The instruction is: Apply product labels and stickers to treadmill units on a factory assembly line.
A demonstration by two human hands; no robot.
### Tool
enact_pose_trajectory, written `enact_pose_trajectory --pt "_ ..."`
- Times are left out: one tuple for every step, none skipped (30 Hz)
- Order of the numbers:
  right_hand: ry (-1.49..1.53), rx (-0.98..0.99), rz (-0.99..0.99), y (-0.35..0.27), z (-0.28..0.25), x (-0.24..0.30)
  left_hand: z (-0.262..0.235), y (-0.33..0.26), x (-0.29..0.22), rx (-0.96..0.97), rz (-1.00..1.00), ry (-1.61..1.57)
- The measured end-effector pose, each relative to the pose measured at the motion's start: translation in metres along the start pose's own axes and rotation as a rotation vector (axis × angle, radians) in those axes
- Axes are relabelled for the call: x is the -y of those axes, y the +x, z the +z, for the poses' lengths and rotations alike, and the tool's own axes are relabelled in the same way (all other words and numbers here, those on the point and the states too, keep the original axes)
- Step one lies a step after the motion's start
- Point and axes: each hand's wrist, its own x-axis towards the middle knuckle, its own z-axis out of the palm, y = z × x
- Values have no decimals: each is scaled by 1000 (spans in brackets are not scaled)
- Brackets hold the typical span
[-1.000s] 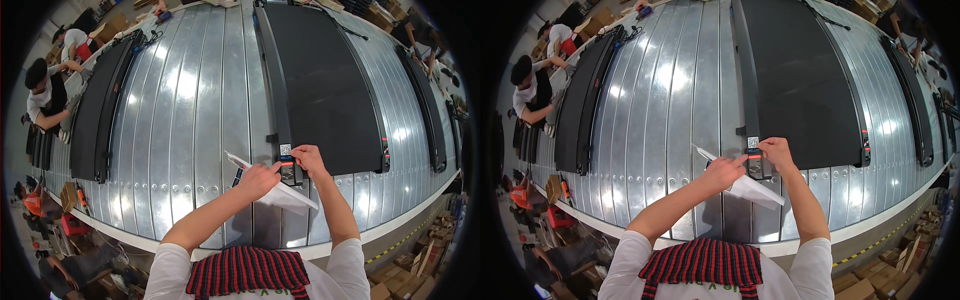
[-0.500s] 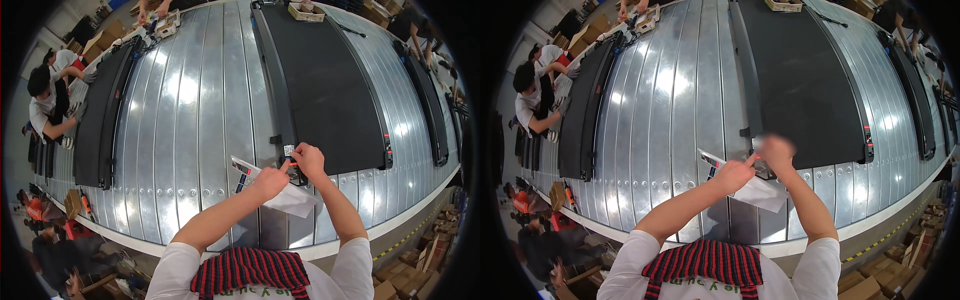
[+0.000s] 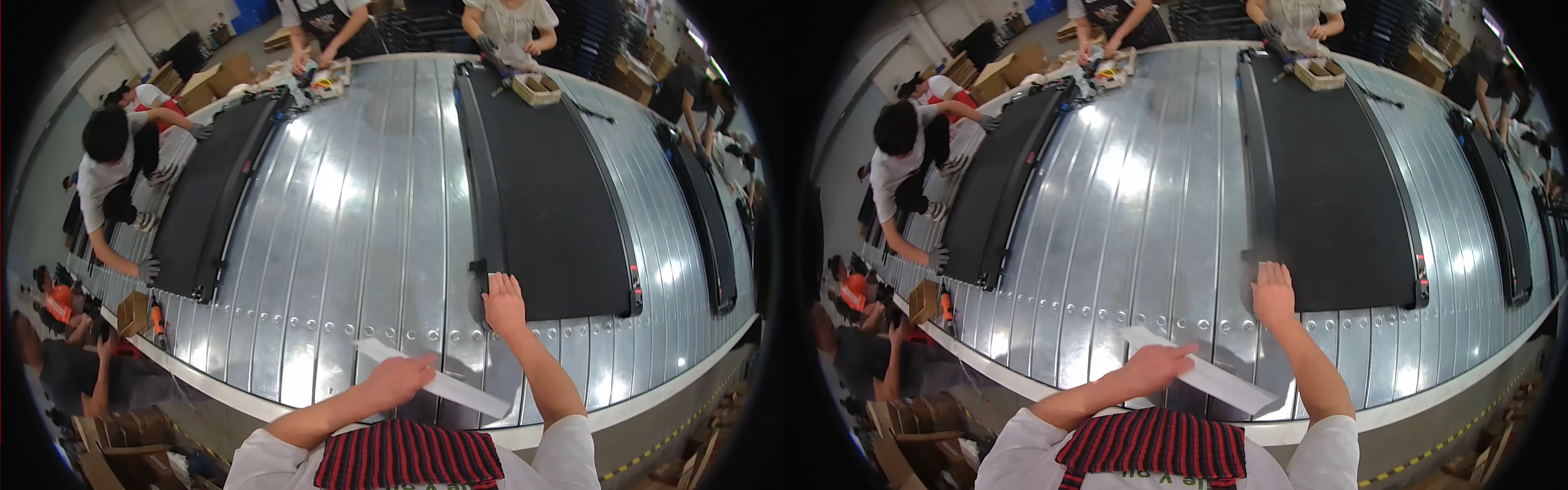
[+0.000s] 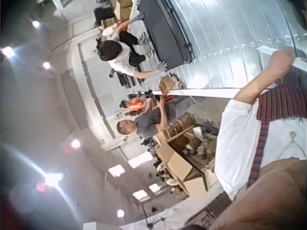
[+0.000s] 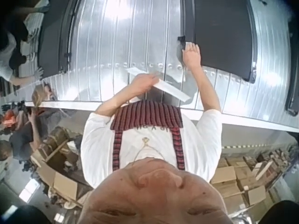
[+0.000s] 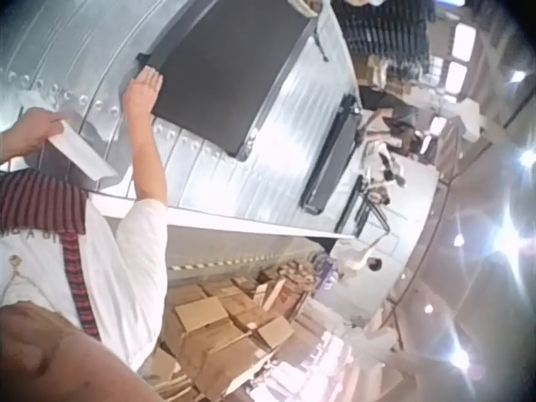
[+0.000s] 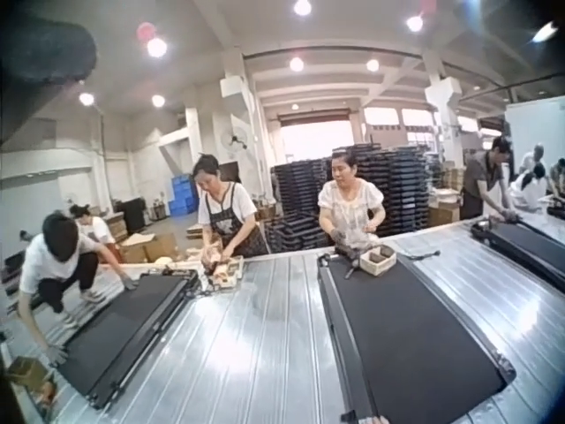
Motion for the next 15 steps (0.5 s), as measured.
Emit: enact_pose_trajectory --pt "-12 37 48 0 -5 5 -4 -14 -7 -40 -7 -35" --pt "-20 66 10 -3 -13 7 -8 -30 -13 -59 -13 -18" --pt "-23 45 -9 2 -30 14 -14 -45 -19 -105 -48 -62" --pt "420 245 160 3 -50 21 -19 -58 -23 -148 -79 -115" --pt "863 449 331 1 -71 28 -24 -70 -26 -163 -78 -108" --pt "1093 243 251 6 -98 44 -29 -84 -30 -221 -131 -120" --pt "1226 145 183 13 -147 69 -31 -98 -30 -281 -191 -134" --pt "1362 48 118 18 -199 94 -26 -110 -27 -378 -212 -151" --pt "1605 -139 -308 18 -231 109 -21 -120 -22 -385 -221 -153" --pt "2020 -193 -497 11 -261 132 -15 -130 -17 -463 -234 -144" --pt "2253 -269 -478 2 -307 166 -11 -136 -15 -535 -240 -142" --pt "2162 100 -876 -1 -347 157 -23 -132 -22 -492 -242 -166" --pt "2178 98 -857 -8 -353 165 -24 -135 -26 -579 -216 -174" --pt "2211 147 -877 -14 -358 173 -27 -140 -29 -549 -250 -193" --pt "2233 195 -910 -16 -362 180 -31 -143 -29 -527 -276 -205"
